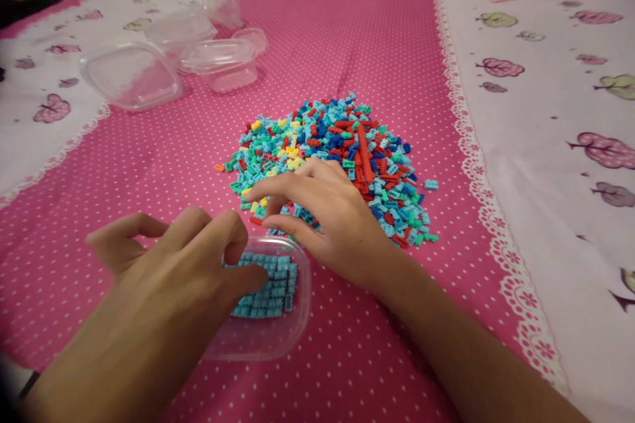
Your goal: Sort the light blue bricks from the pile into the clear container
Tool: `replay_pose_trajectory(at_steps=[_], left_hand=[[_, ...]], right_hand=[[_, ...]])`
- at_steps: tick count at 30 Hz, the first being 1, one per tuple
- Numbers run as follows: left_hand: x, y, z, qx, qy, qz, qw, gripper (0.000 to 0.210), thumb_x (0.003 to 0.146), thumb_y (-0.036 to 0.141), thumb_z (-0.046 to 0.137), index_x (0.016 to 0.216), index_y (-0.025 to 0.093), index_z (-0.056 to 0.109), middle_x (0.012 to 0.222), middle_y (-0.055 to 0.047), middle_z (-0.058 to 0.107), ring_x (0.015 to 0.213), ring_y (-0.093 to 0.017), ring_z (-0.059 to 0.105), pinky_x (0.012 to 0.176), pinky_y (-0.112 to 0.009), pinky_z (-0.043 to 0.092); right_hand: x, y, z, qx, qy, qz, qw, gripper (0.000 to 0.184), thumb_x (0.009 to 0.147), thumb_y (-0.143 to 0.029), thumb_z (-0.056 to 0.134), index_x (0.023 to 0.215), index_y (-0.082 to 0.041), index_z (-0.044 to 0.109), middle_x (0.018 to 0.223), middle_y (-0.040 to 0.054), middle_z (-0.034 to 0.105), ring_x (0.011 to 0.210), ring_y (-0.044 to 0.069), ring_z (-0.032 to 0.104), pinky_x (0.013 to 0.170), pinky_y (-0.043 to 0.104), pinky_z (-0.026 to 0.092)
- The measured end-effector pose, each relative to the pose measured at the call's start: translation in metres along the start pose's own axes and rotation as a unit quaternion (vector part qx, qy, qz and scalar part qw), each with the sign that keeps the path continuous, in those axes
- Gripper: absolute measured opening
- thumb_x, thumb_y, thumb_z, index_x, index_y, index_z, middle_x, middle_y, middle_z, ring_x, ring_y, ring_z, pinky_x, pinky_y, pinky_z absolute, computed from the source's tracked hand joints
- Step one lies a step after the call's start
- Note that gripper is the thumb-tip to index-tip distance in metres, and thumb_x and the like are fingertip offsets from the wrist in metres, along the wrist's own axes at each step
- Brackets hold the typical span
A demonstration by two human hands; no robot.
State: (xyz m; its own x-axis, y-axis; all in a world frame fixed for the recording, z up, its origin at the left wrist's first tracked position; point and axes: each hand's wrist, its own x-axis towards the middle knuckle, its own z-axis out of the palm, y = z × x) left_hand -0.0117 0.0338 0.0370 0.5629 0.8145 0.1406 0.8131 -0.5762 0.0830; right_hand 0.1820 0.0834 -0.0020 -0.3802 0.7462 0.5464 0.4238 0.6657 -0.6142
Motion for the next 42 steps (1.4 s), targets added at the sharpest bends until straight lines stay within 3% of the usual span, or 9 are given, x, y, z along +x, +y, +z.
replay_pose_trajectory(at_steps=[3,9,13,17,21,26,31,38,42], left_hand=[[-0.001,0.001,-0.002,0.032,-0.032,0.005,0.999,0.026,0.082,0.004,0.059,0.071,0.025,0.070,0.092,-0.005,0.059,0.089,-0.026,0.048,0.085,-0.047,0.035],[-0.002,0.000,-0.006,0.038,-0.009,0.016,0.999,0.027,0.079,0.003,0.058,0.070,0.025,0.070,0.085,-0.005,0.059,0.080,-0.023,0.044,0.079,-0.045,0.031],[-0.005,-0.008,-0.012,0.029,0.024,0.026,0.999,0.029,0.084,0.004,0.054,0.070,0.025,0.068,0.080,-0.004,0.052,0.075,-0.022,0.040,0.069,-0.039,0.022],[-0.009,-0.022,-0.020,0.034,0.069,0.040,0.996,0.034,0.097,0.009,0.047,0.080,0.027,0.070,0.078,-0.002,0.042,0.072,-0.021,0.035,0.070,-0.039,0.022],[-0.011,-0.031,-0.025,0.032,0.094,0.029,0.995,0.031,0.103,0.015,0.048,0.085,0.027,0.070,0.076,0.000,0.042,0.070,-0.020,0.035,0.070,-0.040,0.022],[-0.010,-0.029,-0.024,0.007,0.102,0.009,0.995,0.032,0.104,0.017,0.048,0.086,0.027,0.072,0.073,-0.001,0.047,0.068,-0.021,0.037,0.068,-0.040,0.020],[-0.008,-0.026,-0.024,0.001,0.107,0.007,0.994,0.031,0.104,0.018,0.049,0.084,0.025,0.072,0.071,-0.001,0.050,0.066,-0.021,0.040,0.069,-0.040,0.021],[-0.003,-0.028,-0.025,0.009,0.090,0.024,0.996,0.022,0.101,0.018,0.053,0.092,0.025,0.073,0.079,-0.002,0.061,0.071,-0.021,0.049,0.071,-0.040,0.025],[0.003,-0.017,-0.026,-0.047,0.083,-0.028,0.995,0.017,0.101,0.022,0.056,0.107,0.026,0.071,0.097,-0.002,0.071,0.086,-0.025,0.056,0.080,-0.042,0.031]], right_hand=[[-0.001,0.000,0.001,0.001,0.006,0.002,1.000,0.018,0.096,-0.021,0.070,0.114,-0.024,0.069,0.090,-0.0028,0.077,0.092,0.018,0.066,0.091,0.036,0.049],[-0.001,0.001,0.002,-0.027,0.037,0.015,0.999,0.017,0.098,-0.020,0.065,0.113,-0.027,0.069,0.091,-0.0024,0.077,0.091,0.019,0.066,0.086,0.038,0.049],[-0.001,0.009,-0.001,-0.148,0.070,0.037,0.986,0.019,0.098,-0.018,0.061,0.110,-0.026,0.072,0.101,0.0037,0.076,0.099,0.026,0.063,0.089,0.046,0.048],[-0.005,0.020,-0.002,-0.257,0.047,0.047,0.964,0.011,0.093,-0.023,0.071,0.100,-0.026,0.078,0.113,0.0086,0.072,0.108,0.033,0.057,0.092,0.054,0.044],[-0.009,0.022,0.002,-0.275,0.019,0.035,0.961,0.007,0.092,-0.028,0.074,0.092,-0.026,0.080,0.116,0.0088,0.070,0.109,0.032,0.054,0.091,0.055,0.043],[-0.008,0.014,0.001,-0.290,-0.019,0.035,0.956,0.016,0.089,-0.039,0.076,0.086,-0.023,0.078,0.117,0.0104,0.069,0.110,0.034,0.053,0.092,0.058,0.038],[-0.007,0.012,-0.002,-0.308,-0.039,0.021,0.950,0.007,0.087,-0.028,0.077,0.086,-0.022,0.075,0.106,0.0079,0.073,0.104,0.034,0.055,0.091,0.057,0.035],[-0.002,0.006,-0.001,-0.166,0.046,0.059,0.983,0.007,0.095,-0.021,0.069,0.095,-0.025,0.075,0.089,0.0006,0.077,0.091,0.023,0.063,0.091,0.049,0.040],[-0.001,0.000,-0.002,-0.002,0.061,0.079,0.995,0.008,0.091,-0.022,0.075,0.096,-0.027,0.076,0.089,-0.0012,0.077,0.089,0.020,0.065,0.084,0.041,0.047]])
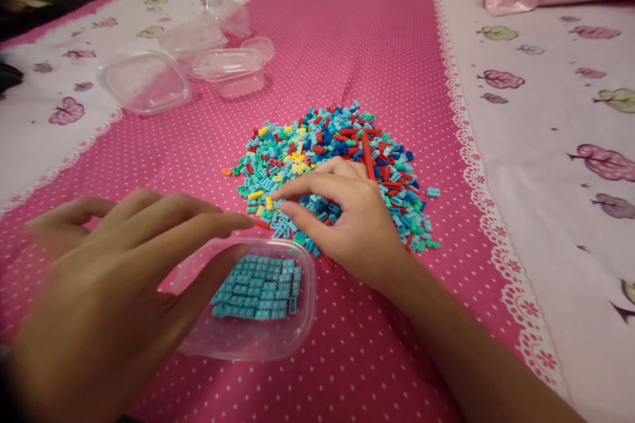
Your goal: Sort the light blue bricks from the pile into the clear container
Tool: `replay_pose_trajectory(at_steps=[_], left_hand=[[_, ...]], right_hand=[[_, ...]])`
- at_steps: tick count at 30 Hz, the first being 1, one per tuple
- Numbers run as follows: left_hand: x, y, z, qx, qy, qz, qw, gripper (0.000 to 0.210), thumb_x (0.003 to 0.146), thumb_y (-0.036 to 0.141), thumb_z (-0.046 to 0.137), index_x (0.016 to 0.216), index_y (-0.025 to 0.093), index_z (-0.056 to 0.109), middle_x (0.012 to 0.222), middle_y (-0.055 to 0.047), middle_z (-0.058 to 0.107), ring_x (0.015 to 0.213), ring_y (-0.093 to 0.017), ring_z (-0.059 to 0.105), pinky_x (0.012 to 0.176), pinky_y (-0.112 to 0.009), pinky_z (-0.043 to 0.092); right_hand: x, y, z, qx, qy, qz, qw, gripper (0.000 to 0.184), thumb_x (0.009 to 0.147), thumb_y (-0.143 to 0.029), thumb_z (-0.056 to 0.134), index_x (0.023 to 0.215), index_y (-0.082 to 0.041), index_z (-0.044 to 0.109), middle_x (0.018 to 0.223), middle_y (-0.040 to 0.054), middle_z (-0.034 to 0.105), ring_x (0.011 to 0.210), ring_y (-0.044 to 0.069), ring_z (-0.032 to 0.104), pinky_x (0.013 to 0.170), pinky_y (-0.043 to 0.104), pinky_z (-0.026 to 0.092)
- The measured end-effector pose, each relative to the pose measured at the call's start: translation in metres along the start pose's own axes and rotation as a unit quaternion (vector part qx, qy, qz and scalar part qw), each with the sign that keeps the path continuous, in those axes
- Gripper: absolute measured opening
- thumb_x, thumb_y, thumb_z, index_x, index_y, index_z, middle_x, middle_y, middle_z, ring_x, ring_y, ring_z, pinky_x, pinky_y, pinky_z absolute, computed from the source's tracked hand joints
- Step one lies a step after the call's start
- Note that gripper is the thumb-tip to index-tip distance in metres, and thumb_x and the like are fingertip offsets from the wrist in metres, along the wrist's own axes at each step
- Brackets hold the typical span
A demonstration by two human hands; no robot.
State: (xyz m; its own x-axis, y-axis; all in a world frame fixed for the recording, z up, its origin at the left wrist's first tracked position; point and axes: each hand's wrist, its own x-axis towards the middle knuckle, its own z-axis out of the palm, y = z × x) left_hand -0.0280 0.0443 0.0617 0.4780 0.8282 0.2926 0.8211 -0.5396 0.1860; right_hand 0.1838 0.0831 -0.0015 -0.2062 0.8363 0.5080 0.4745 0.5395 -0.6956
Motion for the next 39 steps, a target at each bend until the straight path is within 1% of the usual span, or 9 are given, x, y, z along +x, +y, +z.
replay_pose_trajectory(at_steps=[3,7,16,19,22,26,30,34,39], left_hand=[[0.006,0.012,0.001,-0.012,0.030,-0.009,0.999,0.013,0.102,0.025,0.057,0.101,0.025,0.070,0.093,0.001,0.073,0.086,-0.023,0.058,0.083,-0.041,0.033],[0.013,0.020,0.002,0.029,0.066,0.005,0.997,0.020,0.104,0.028,0.057,0.090,0.024,0.071,0.085,0.004,0.075,0.076,-0.019,0.057,0.083,-0.040,0.031],[-0.001,0.011,-0.003,0.037,0.015,-0.008,0.999,0.019,0.103,0.028,0.056,0.093,0.030,0.071,0.089,0.005,0.076,0.082,-0.020,0.062,0.077,-0.039,0.032],[-0.018,0.014,-0.006,0.048,-0.042,0.007,0.998,0.018,0.100,0.025,0.057,0.092,0.032,0.071,0.087,0.005,0.075,0.075,-0.019,0.062,0.070,-0.037,0.034],[-0.022,0.021,-0.002,0.066,-0.152,0.035,0.985,0.025,0.088,0.010,0.052,0.082,0.029,0.067,0.078,0.004,0.074,0.067,-0.021,0.063,0.063,-0.035,0.039],[-0.005,0.028,0.007,0.060,-0.268,-0.009,0.961,0.033,0.072,0.002,0.049,0.083,0.028,0.067,0.075,0.004,0.075,0.058,-0.023,0.068,0.049,-0.031,0.034],[0.012,0.032,0.009,0.070,-0.362,-0.065,0.928,0.033,0.078,0.002,0.052,0.092,0.028,0.069,0.082,0.002,0.077,0.065,-0.023,0.073,0.050,-0.029,0.035],[0.017,0.035,0.007,0.065,-0.385,-0.070,0.918,0.034,0.085,0.004,0.049,0.093,0.029,0.070,0.086,0.002,0.077,0.071,-0.024,0.074,0.054,-0.030,0.038],[0.022,0.036,0.009,0.067,-0.372,-0.060,0.924,0.027,0.085,0.006,0.053,0.086,0.027,0.070,0.079,0.002,0.076,0.066,-0.021,0.073,0.052,-0.029,0.037]], right_hand=[[-0.002,0.000,0.000,0.130,-0.025,0.001,0.991,0.009,0.087,-0.023,0.079,0.093,-0.029,0.076,0.089,-0.0034,0.077,0.089,0.018,0.066,0.084,0.038,0.049],[-0.004,0.005,0.002,0.202,-0.025,-0.006,0.979,0.015,0.084,-0.018,0.081,0.090,-0.030,0.075,0.088,-0.0040,0.077,0.088,0.017,0.067,0.083,0.036,0.050],[-0.003,0.004,0.000,0.271,-0.047,0.006,0.961,0.015,0.086,-0.034,0.082,0.089,-0.028,0.069,0.091,-0.0040,0.077,0.090,0.015,0.068,0.085,0.035,0.048],[-0.003,0.002,0.000,0.304,-0.030,0.031,0.952,0.016,0.096,-0.040,0.071,0.091,-0.027,0.064,0.091,-0.0017,0.074,0.087,0.016,0.068,0.081,0.035,0.050],[-0.003,0.001,-0.001,0.263,-0.030,0.033,0.964,0.016,0.098,-0.037,0.067,0.089,-0.026,0.062,0.088,-0.0008,0.071,0.085,0.017,0.065,0.079,0.037,0.049],[-0.002,-0.001,-0.001,0.160,-0.056,-0.011,0.986,0.018,0.096,-0.030,0.067,0.081,-0.024,0.060,0.083,-0.0012,0.071,0.083,0.017,0.061,0.084,0.040,0.044],[-0.001,-0.001,-0.001,0.162,-0.054,0.000,0.985,0.012,0.094,-0.026,0.067,0.085,-0.025,0.058,0.086,-0.0011,0.071,0.085,0.018,0.063,0.084,0.040,0.045],[-0.003,0.000,0.001,0.191,-0.049,0.040,0.980,0.012,0.093,-0.024,0.067,0.092,-0.026,0.056,0.090,-0.0008,0.068,0.086,0.019,0.066,0.081,0.039,0.048],[-0.002,-0.001,0.002,0.177,-0.068,0.026,0.982,0.014,0.094,-0.027,0.066,0.087,-0.024,0.054,0.087,0.0007,0.068,0.084,0.018,0.064,0.079,0.038,0.048]])
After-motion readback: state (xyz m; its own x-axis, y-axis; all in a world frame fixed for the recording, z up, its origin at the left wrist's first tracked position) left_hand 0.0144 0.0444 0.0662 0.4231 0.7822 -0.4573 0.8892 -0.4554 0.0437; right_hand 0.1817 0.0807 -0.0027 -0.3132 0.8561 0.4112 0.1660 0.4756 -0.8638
